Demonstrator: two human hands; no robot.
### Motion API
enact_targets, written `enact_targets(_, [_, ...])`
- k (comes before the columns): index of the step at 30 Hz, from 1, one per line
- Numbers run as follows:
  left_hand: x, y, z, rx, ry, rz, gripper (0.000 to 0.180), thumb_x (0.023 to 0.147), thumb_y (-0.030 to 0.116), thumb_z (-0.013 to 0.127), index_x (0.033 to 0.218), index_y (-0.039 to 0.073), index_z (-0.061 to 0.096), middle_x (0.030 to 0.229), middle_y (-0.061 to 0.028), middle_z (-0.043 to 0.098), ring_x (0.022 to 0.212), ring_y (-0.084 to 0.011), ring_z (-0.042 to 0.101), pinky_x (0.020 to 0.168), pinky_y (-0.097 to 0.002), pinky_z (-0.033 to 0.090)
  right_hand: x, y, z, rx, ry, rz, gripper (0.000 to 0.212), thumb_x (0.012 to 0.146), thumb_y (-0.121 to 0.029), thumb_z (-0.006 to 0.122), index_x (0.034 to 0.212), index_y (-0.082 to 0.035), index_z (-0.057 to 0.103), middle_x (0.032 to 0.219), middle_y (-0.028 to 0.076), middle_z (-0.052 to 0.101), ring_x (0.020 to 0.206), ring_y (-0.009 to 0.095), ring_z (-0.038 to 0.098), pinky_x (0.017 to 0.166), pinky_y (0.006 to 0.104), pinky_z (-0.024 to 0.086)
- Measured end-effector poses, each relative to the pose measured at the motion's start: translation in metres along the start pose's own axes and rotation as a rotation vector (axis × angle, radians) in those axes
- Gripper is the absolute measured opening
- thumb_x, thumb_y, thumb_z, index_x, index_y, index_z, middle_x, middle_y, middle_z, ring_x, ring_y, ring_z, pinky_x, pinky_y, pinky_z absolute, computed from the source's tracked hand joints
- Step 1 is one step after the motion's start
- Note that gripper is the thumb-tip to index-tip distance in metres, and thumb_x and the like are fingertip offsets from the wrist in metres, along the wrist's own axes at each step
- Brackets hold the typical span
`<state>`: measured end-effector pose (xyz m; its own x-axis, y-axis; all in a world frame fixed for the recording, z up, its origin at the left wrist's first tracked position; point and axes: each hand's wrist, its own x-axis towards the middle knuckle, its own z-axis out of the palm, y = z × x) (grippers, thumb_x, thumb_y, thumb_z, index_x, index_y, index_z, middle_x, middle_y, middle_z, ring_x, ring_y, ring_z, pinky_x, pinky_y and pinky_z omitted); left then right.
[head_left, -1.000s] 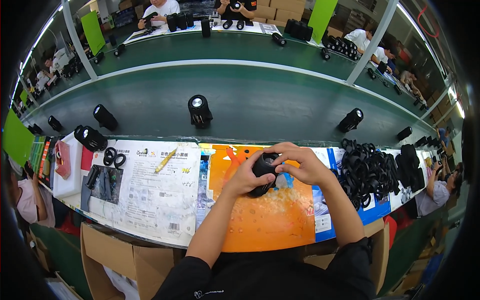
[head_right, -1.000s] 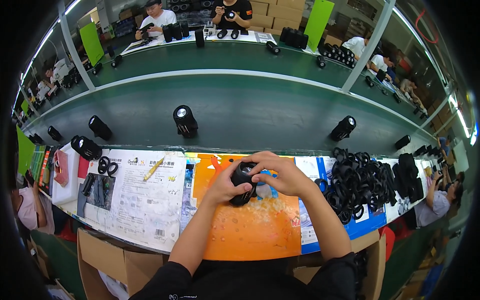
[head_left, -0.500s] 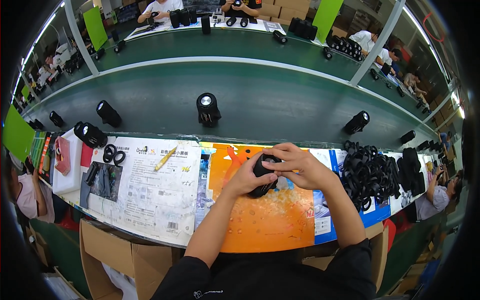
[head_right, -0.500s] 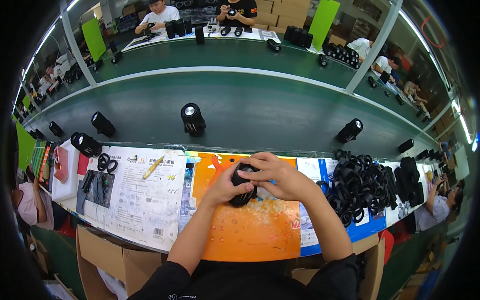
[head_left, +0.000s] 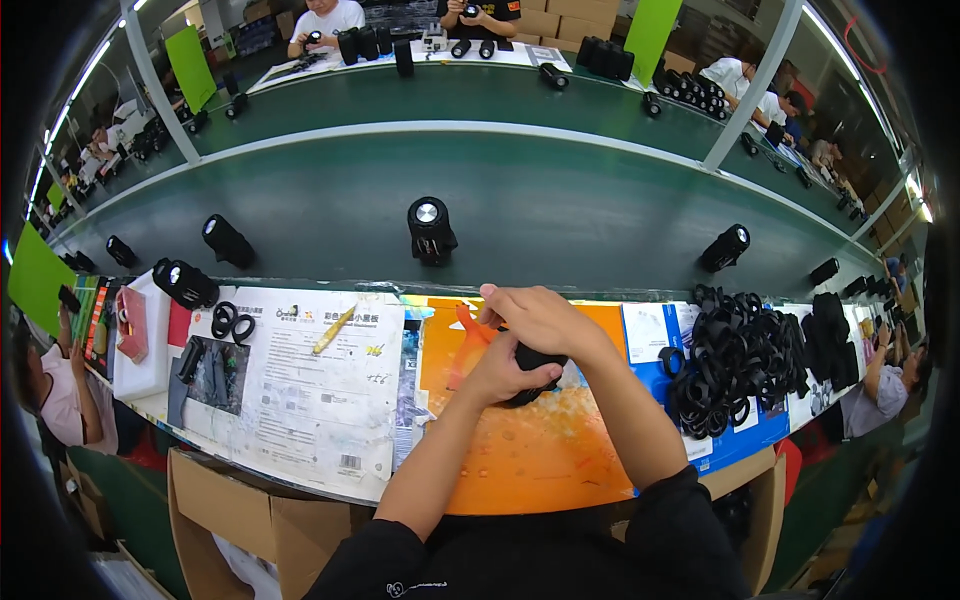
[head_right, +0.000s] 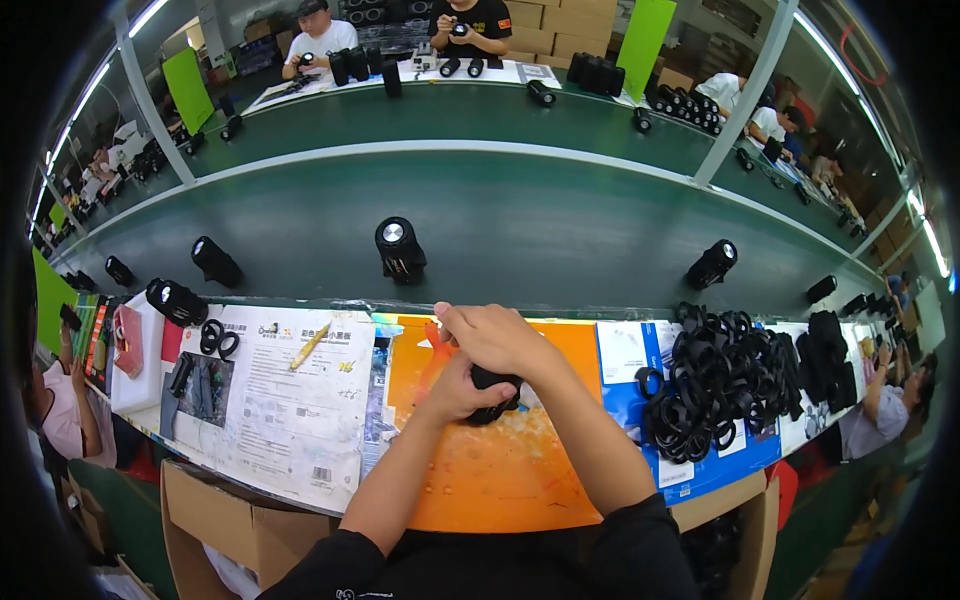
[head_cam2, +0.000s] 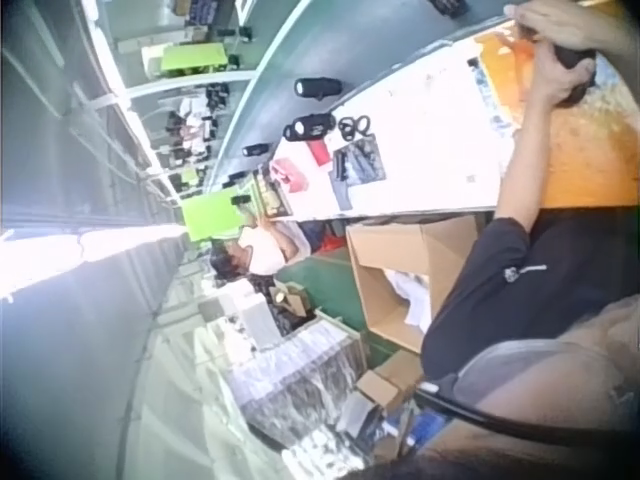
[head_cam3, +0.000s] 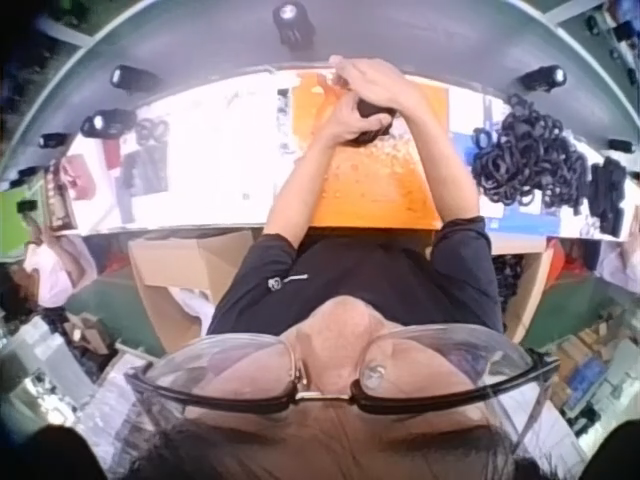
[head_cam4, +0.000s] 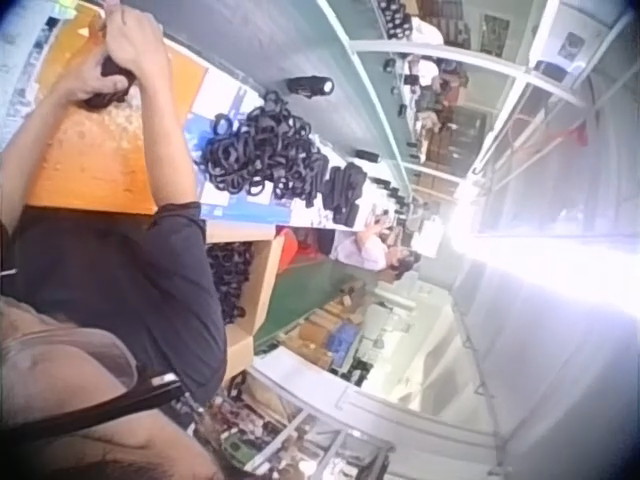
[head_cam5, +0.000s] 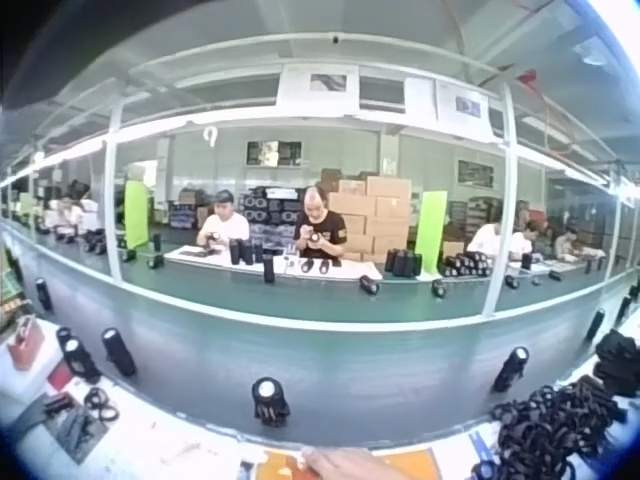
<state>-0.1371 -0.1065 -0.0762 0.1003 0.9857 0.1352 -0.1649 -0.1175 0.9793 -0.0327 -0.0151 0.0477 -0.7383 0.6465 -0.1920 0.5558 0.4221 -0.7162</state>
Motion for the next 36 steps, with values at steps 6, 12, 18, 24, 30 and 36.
enact_targets(6, [0.001,0.003,0.000,0.058,0.025,0.116,0.071,0.083,0.034,0.099,0.138,0.003,0.067,0.124,-0.0073,0.075,0.115,-0.0196,0.071,0.102,-0.0374,0.058,0.001,0.004,0.004,0.065,0.065,-0.023,0.053,0.115,-0.038,0.046,0.109,0.003,0.079,0.108,0.019,0.084,0.101,0.037,0.079,0.101,0.0451,0.057])
enact_targets(12, [-0.002,-0.005,-0.005,-0.010,0.035,0.052,0.075,0.083,0.037,0.099,0.140,0.001,0.065,0.125,-0.0075,0.075,0.113,-0.0185,0.072,0.099,-0.0354,0.059,-0.004,-0.002,0.007,-0.218,0.164,-0.028,0.036,0.112,-0.028,0.057,0.108,0.001,0.078,0.107,0.015,0.084,0.101,0.030,0.080,0.102,0.0403,0.057])
enact_targets(18, [0.003,0.003,-0.004,-0.607,0.158,0.122,0.079,0.092,0.060,0.090,0.137,0.002,0.061,0.109,-0.0115,0.077,0.101,-0.0235,0.078,0.094,-0.0375,0.064,-0.031,0.070,0.036,0.578,0.682,-0.190,0.039,0.121,-0.031,0.053,0.125,0.001,0.074,0.119,0.008,0.079,0.111,0.016,0.071,0.101,0.0329,0.053])
enact_targets(24, [0.026,0.038,-0.019,-0.233,0.304,0.307,0.082,0.104,0.070,0.070,0.151,0.004,0.057,0.136,-0.0134,0.071,0.120,-0.0182,0.069,0.105,-0.0338,0.057,-0.065,0.058,0.089,1.371,0.355,-0.023,0.057,0.122,-0.051,0.046,0.150,-0.004,0.060,0.132,0.012,0.072,0.108,0.022,0.073,0.088,0.0416,0.061])
enact_targets(30, [0.063,0.046,-0.084,-0.086,0.690,0.138,0.055,0.100,0.024,0.087,0.144,0.002,0.063,0.138,-0.0127,0.067,0.125,-0.0257,0.064,0.115,-0.0400,0.050,-0.021,0.077,-0.011,0.499,0.976,-0.267,0.050,0.104,-0.028,0.085,0.146,-0.007,0.069,0.116,0.010,0.075,0.105,0.024,0.075,0.093,0.0336,0.060])
enact_targets(36, [0.104,0.030,-0.111,0.644,0.728,0.156,0.100,0.084,0.027,0.096,0.164,0.005,0.041,0.166,-0.0215,0.047,0.155,-0.0425,0.042,0.129,-0.0520,0.038,0.017,0.087,-0.072,-0.321,0.892,-0.053,0.054,0.096,-0.028,0.090,0.147,-0.019,0.074,0.144,0.019,0.066,0.135,0.040,0.056,0.116,0.0493,0.051])
